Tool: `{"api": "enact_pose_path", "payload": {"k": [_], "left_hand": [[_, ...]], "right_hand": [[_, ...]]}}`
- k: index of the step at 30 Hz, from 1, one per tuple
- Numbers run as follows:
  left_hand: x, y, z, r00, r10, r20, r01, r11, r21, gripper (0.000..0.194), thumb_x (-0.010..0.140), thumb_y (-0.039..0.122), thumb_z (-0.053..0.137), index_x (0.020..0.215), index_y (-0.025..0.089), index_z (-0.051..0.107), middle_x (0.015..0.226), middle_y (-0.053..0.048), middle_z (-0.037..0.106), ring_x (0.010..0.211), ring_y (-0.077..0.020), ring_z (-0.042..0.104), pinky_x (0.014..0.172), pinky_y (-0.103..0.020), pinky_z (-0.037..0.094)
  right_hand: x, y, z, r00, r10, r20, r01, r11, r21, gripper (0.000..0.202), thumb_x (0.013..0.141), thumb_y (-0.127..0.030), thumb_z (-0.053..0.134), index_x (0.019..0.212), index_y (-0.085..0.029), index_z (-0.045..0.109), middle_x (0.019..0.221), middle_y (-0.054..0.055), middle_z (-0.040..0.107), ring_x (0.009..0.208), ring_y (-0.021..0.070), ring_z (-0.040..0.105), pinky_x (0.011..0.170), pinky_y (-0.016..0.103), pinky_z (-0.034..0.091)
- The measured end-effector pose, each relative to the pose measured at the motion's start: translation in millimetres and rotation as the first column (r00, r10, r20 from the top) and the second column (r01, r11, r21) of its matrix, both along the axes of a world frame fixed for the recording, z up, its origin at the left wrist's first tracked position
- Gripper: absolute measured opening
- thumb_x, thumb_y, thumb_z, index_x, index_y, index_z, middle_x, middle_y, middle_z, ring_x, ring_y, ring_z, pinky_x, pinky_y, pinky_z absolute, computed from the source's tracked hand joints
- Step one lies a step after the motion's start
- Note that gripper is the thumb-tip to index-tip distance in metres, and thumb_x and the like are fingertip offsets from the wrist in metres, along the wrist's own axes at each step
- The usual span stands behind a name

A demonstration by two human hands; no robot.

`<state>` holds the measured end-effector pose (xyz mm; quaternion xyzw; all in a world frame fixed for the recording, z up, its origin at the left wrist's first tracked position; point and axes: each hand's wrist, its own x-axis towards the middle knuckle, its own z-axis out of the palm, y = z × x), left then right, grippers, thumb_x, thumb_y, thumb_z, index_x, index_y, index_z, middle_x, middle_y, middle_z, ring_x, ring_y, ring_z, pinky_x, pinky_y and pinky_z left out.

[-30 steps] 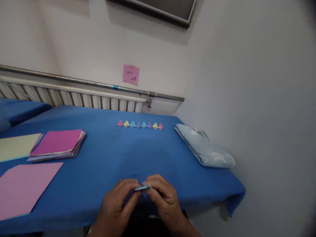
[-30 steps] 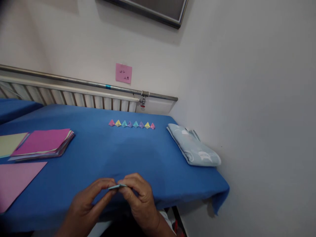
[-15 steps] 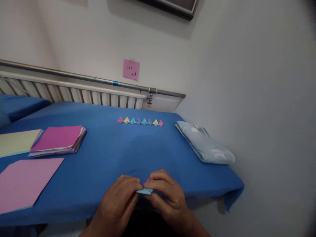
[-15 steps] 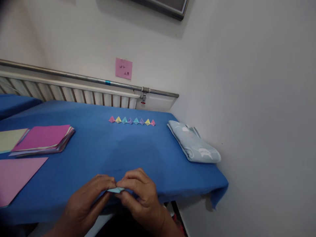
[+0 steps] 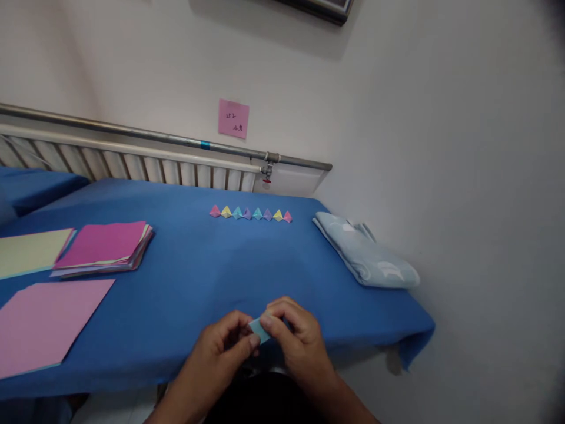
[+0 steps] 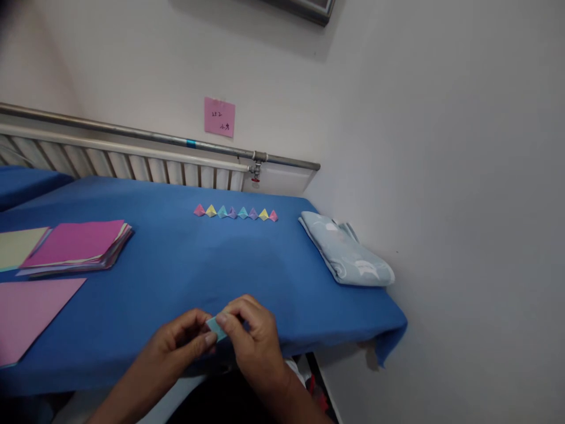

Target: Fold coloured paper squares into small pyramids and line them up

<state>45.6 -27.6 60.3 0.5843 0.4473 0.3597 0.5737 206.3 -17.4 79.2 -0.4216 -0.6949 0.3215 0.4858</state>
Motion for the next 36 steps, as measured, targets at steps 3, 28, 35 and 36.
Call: {"api": "enact_pose_path", "payload": {"k": [3, 28, 35, 36], "left_hand": [[4.8, 1.5, -2.7, 0.999, 0.002, 0.038, 0.002, 0.995, -0.096, 0.025, 0.076, 0.042, 0.057, 0.071, 0.019, 0.052, 0.062, 0.005, 0.048, 0.060, -0.0107, 0.042, 0.058, -0.023, 0.034], [6.5, 0.0, -15.2, 1.000, 0.031, 0.006, -0.030, 0.995, -0.090, 0.028, 0.079, 0.041, 0.049, 0.061, 0.020, 0.046, 0.058, 0.003, 0.048, 0.060, -0.0128, 0.045, 0.061, -0.025, 0.035], [8.3, 2.4, -10.6, 1.000, 0.012, -0.021, -0.014, 0.992, -0.125, 0.030, 0.079, 0.045, 0.050, 0.062, 0.020, 0.046, 0.059, 0.003, 0.049, 0.060, -0.0128, 0.043, 0.060, -0.025, 0.033], [7.9, 2.2, -10.4, 1.000, 0.012, -0.022, -0.015, 0.993, -0.118, 0.031, 0.079, 0.045, 0.050, 0.061, 0.020, 0.046, 0.058, 0.003, 0.049, 0.060, -0.0128, 0.043, 0.060, -0.026, 0.033]], "right_hand": [[-1.9, 4.8, -5.5, 0.992, -0.077, -0.097, 0.055, 0.975, -0.215, 0.023, 0.082, -0.029, 0.057, 0.062, -0.018, 0.056, 0.062, -0.003, 0.051, 0.061, 0.0111, 0.047, 0.061, 0.023, 0.038], [-6.9, 11.4, -29.4, 0.953, -0.075, -0.293, -0.106, 0.825, -0.555, 0.030, 0.076, -0.040, 0.056, 0.059, -0.019, 0.046, 0.054, -0.006, 0.038, 0.053, 0.0088, 0.035, 0.051, 0.021, 0.030], [-3.6, 9.9, -26.8, 0.987, -0.044, -0.152, -0.032, 0.887, -0.460, 0.031, 0.080, -0.039, 0.053, 0.058, -0.019, 0.045, 0.055, -0.005, 0.039, 0.055, 0.0097, 0.037, 0.053, 0.022, 0.032], [-3.6, 10.0, -26.6, 0.986, -0.029, -0.162, -0.054, 0.873, -0.484, 0.030, 0.080, -0.039, 0.052, 0.059, -0.019, 0.046, 0.055, -0.005, 0.039, 0.054, 0.0094, 0.037, 0.053, 0.022, 0.032]]}}
